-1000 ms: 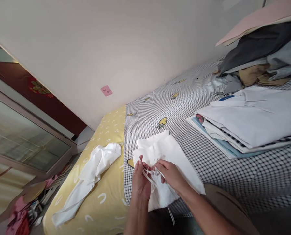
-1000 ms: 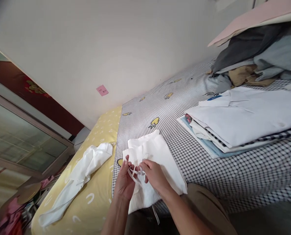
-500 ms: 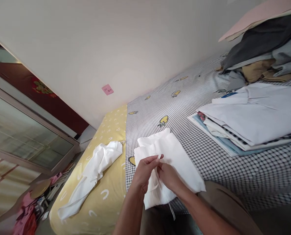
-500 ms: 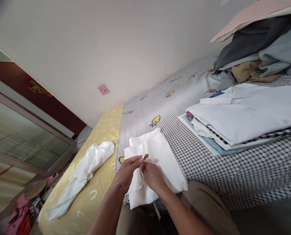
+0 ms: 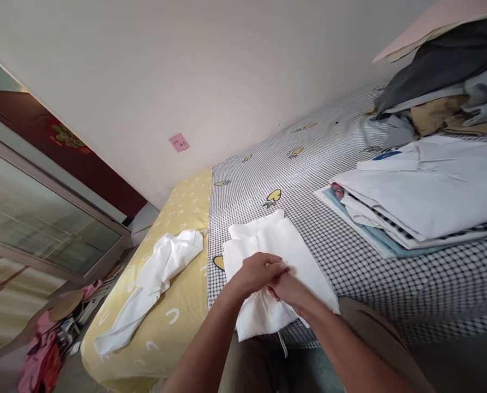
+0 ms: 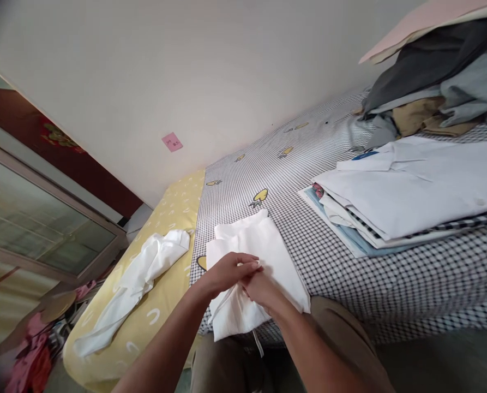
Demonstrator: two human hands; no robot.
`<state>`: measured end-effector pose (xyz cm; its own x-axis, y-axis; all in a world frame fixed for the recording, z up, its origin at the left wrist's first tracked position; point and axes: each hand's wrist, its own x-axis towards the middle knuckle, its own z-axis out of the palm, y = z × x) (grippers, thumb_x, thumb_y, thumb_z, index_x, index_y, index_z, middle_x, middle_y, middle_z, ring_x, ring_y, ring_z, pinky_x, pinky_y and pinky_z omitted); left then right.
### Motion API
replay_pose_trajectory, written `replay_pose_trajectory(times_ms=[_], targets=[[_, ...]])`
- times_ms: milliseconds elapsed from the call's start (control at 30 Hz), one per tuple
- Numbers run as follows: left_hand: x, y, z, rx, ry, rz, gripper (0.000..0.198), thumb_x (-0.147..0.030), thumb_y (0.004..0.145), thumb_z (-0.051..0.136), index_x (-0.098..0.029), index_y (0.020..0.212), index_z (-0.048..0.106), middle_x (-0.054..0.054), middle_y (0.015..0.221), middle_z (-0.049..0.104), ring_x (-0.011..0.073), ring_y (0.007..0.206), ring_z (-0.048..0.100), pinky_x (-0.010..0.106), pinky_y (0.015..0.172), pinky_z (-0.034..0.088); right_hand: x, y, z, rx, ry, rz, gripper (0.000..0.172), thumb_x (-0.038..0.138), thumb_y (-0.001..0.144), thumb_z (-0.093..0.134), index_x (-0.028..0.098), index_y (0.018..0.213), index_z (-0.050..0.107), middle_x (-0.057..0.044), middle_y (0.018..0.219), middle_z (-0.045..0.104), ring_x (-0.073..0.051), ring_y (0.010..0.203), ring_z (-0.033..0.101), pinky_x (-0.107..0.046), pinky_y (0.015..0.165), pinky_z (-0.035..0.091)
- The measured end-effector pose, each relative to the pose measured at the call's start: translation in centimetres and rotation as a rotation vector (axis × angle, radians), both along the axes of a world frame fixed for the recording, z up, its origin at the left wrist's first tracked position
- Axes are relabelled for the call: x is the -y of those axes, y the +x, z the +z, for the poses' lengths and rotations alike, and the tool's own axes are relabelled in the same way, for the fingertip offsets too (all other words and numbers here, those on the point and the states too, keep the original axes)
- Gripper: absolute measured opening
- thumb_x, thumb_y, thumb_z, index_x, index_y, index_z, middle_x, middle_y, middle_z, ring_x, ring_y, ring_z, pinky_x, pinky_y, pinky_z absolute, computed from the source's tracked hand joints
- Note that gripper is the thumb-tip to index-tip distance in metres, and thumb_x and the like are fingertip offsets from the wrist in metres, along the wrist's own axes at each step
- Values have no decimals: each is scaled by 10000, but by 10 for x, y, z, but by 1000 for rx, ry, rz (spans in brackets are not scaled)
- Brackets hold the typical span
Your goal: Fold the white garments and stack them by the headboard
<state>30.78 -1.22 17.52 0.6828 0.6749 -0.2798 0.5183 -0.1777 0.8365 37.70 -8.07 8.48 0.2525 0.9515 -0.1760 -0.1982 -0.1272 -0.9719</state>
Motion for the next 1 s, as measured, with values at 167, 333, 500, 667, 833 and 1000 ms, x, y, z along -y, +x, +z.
replay_pose_trajectory(times_ms=[167, 333, 500, 667, 833, 1000], targets=[[4, -24, 7, 30, 567, 88, 245, -354, 864, 553, -247, 757, 746, 75, 1337, 644, 276, 1267, 560, 457, 1114, 397, -6, 5, -8, -188, -46, 69, 390, 478, 889, 549, 213, 610, 489, 46, 462, 463, -86, 415, 385, -238, 429, 274], [3, -76, -44, 167, 668, 662, 305, -481, 835, 549, -211, 859, 690, 123, 1086, 665, 286, 1115, 600, 486, 1027, 462, -6, 10, -18, -270, -7, 55, 450, 584, 814, 623, 181, 622, 567, 33, 476, 516, -83, 431, 433, -228, 432, 300], [22, -99, -98, 107, 546, 588, 414, -568, 837, 519, -206, 896, 711, 136, 1034, 664, 305, 1064, 609, 518, 979, 479, -5, 7, -21, -283, 21, 9, 487, 644, 779, 646, 168, 687, 610, 35, 514, 532, -87, 459, 464, -228, 437, 316], [34, -79, -88, -27, 662, 515, 220, -404, 819, 658, -255, 954, 745, 133, 1321, 588, 337, 1269, 518, 579, 1066, 377, -3, 7, -20, -280, 28, -6, 546, 713, 704, 684, 185, 631, 563, 32, 515, 536, -88, 458, 468, -231, 442, 337], [38, -63, -69, -168, 633, 401, 168, -227, 875, 596, -239, 756, 714, 48, 1098, 708, 257, 1078, 626, 599, 1109, 277, -1, 7, -19, -303, 15, -17, 557, 723, 687, 700, 190, 617, 553, 33, 494, 529, -83, 440, 446, -229, 444, 335], [35, -60, -70, -152, 572, 458, 217, -240, 895, 537, -214, 733, 678, 44, 894, 683, 234, 926, 635, 532, 1011, 392, 1, 8, -15, -301, 20, -12, 544, 697, 694, 721, 190, 610, 541, 44, 482, 505, -75, 436, 426, -225, 444, 325]])
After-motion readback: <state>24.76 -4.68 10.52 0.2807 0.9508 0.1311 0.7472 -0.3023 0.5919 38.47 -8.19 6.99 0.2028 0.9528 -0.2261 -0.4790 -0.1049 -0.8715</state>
